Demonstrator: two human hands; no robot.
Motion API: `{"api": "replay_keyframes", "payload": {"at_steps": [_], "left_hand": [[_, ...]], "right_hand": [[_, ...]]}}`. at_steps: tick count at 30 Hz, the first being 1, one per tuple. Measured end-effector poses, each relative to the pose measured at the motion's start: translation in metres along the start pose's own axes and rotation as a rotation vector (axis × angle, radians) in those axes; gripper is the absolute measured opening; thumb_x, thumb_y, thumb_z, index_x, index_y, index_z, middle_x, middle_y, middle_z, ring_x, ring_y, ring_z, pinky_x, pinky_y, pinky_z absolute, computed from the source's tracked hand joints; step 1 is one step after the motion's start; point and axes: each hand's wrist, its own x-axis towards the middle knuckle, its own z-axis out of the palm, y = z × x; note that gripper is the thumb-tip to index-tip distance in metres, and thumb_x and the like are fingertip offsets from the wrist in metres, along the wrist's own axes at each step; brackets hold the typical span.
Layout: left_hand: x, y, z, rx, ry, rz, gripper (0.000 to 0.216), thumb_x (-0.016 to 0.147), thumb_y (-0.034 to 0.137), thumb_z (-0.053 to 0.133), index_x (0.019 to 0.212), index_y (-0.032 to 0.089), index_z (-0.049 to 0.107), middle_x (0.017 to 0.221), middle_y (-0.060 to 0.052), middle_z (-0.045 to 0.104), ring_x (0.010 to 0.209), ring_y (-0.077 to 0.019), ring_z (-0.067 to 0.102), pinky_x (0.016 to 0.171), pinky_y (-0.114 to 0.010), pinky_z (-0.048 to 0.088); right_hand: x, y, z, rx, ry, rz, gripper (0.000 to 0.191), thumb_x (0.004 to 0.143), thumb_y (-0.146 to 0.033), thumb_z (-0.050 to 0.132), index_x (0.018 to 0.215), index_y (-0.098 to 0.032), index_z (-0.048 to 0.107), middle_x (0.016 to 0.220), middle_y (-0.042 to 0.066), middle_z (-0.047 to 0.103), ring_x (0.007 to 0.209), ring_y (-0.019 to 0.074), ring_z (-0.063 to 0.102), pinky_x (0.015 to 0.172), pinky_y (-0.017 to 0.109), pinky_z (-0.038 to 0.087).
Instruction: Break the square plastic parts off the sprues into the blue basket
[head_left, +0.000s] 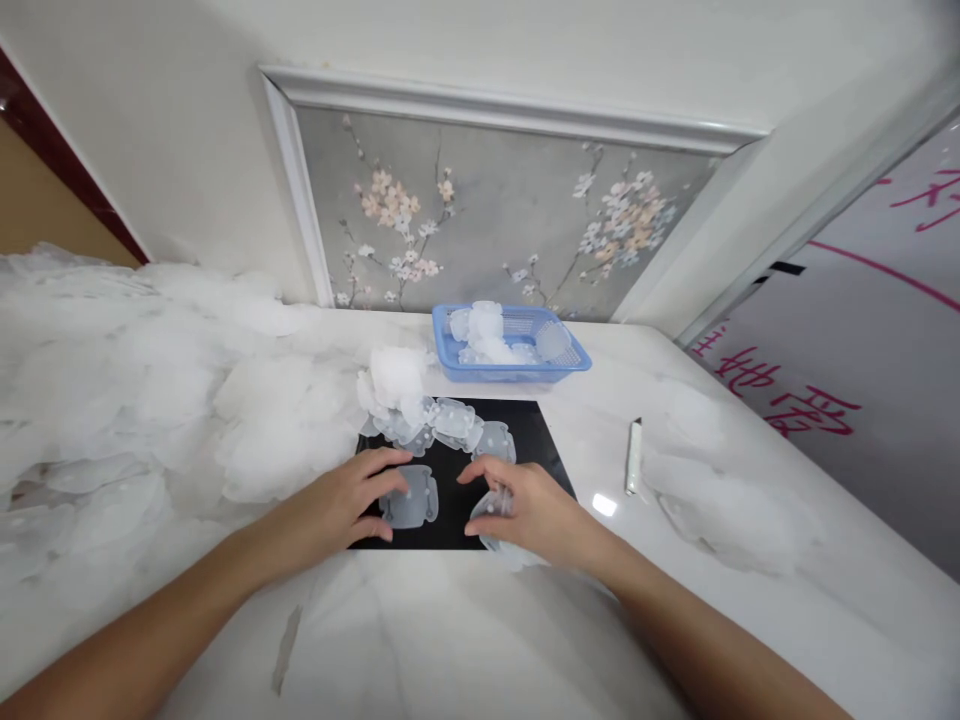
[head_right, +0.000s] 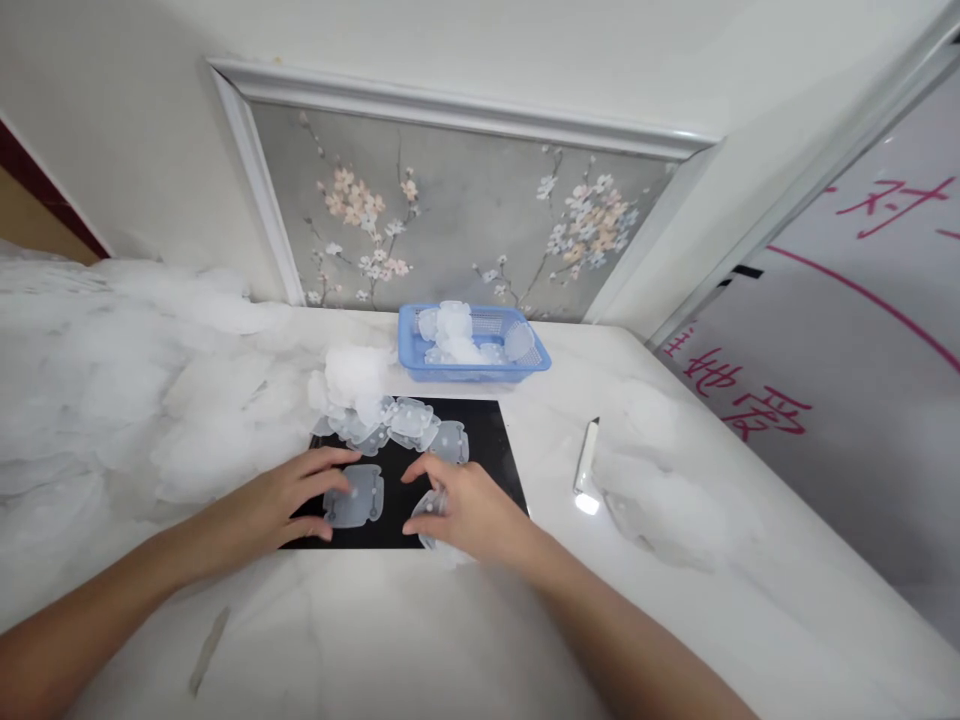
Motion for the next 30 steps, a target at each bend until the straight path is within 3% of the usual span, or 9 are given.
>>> {"api": "replay_keyframes", "payload": {"at_steps": [1,4,8,10,13,22,25,27,30], "left_hand": [[0.0,0.001,0.002,0.0,0.021,0.033,0.008,0.078,0.03,0.068,0.086,0.027,0.07,0.136,-0.004,0.056,0.128,-0.0324,0.044,0.107,-0.045,0.032],[0.002,0.005,0.008,-0.162,0.125,-0.017,0.019,0.088,0.039,0.057,0.078,0.024,0.061,0.115,-0.005,0.066,0.11,-0.0267,0.057,0.098,-0.041,0.04],[0.003,0.01,0.018,-0.714,0.117,-0.225,0.024,0.09,0.045,0.056,0.085,0.022,0.051,0.083,0.001,0.064,0.079,-0.0169,0.062,0.08,-0.034,0.05],[0.004,0.013,0.02,-0.906,0.071,-0.284,0.023,0.087,0.042,0.061,0.087,0.022,0.05,0.084,0.0,0.064,0.08,-0.017,0.064,0.079,-0.034,0.051],[0.006,0.015,0.021,-1.014,0.037,-0.321,0.02,0.086,0.037,0.064,0.09,0.021,0.052,0.09,-0.003,0.067,0.082,-0.0185,0.066,0.08,-0.036,0.052],[0.005,0.018,0.017,-1.117,-0.066,-0.354,0.034,0.091,0.05,0.05,0.107,0.02,0.053,0.114,-0.012,0.067,0.101,-0.0304,0.067,0.094,-0.048,0.047],[0.004,0.017,0.018,-1.101,-0.089,-0.343,0.037,0.092,0.052,0.047,0.11,0.02,0.051,0.112,-0.012,0.067,0.103,-0.0304,0.066,0.096,-0.048,0.045],[0.003,0.016,0.019,-1.017,-0.069,-0.318,0.04,0.092,0.055,0.044,0.112,0.021,0.05,0.109,-0.012,0.068,0.101,-0.0286,0.066,0.096,-0.047,0.045],[0.002,0.013,0.014,-0.577,0.084,-0.211,0.036,0.09,0.053,0.049,0.11,0.024,0.054,0.112,-0.008,0.065,0.106,-0.0269,0.061,0.097,-0.043,0.043]], "right_hand": [[-0.001,-0.002,0.002,-0.055,0.006,-0.034,0.04,0.067,-0.027,0.08,0.103,-0.026,0.064,0.073,-0.005,0.048,0.059,0.0105,0.047,0.056,0.022,0.035],[-0.003,-0.004,0.007,-0.111,0.019,-0.1,0.049,0.071,-0.024,0.077,0.116,-0.028,0.058,0.075,-0.006,0.048,0.057,0.0097,0.048,0.057,0.022,0.037],[-0.002,-0.002,0.012,-0.081,0.043,-0.154,0.061,0.074,-0.023,0.074,0.129,-0.027,0.048,0.075,-0.006,0.048,0.057,0.01,0.05,0.056,0.022,0.039],[-0.002,-0.001,0.014,-0.078,0.044,-0.183,0.064,0.074,-0.022,0.075,0.131,-0.028,0.046,0.077,-0.006,0.049,0.057,0.0099,0.051,0.057,0.022,0.039],[-0.003,-0.002,0.015,-0.102,0.021,-0.212,0.066,0.074,-0.02,0.075,0.132,-0.028,0.046,0.078,-0.005,0.051,0.058,0.0101,0.053,0.059,0.022,0.041],[-0.005,-0.004,0.016,-0.187,0.029,-0.275,0.065,0.075,-0.021,0.074,0.134,-0.026,0.046,0.08,-0.002,0.061,0.066,0.0159,0.061,0.062,0.025,0.046],[-0.006,-0.001,0.02,-0.176,0.06,-0.371,0.046,0.083,-0.025,0.066,0.127,-0.027,0.054,0.085,0.0,0.065,0.068,0.016,0.062,0.065,0.027,0.047],[-0.006,-0.002,0.02,-0.126,0.09,-0.411,0.023,0.09,-0.027,0.058,0.112,-0.025,0.065,0.083,0.001,0.065,0.066,0.0147,0.061,0.064,0.026,0.047],[0.005,-0.004,0.005,-0.032,0.242,-0.368,0.017,0.092,-0.028,0.053,0.091,-0.023,0.07,0.08,0.003,0.066,0.068,0.0156,0.061,0.064,0.026,0.046]]}}
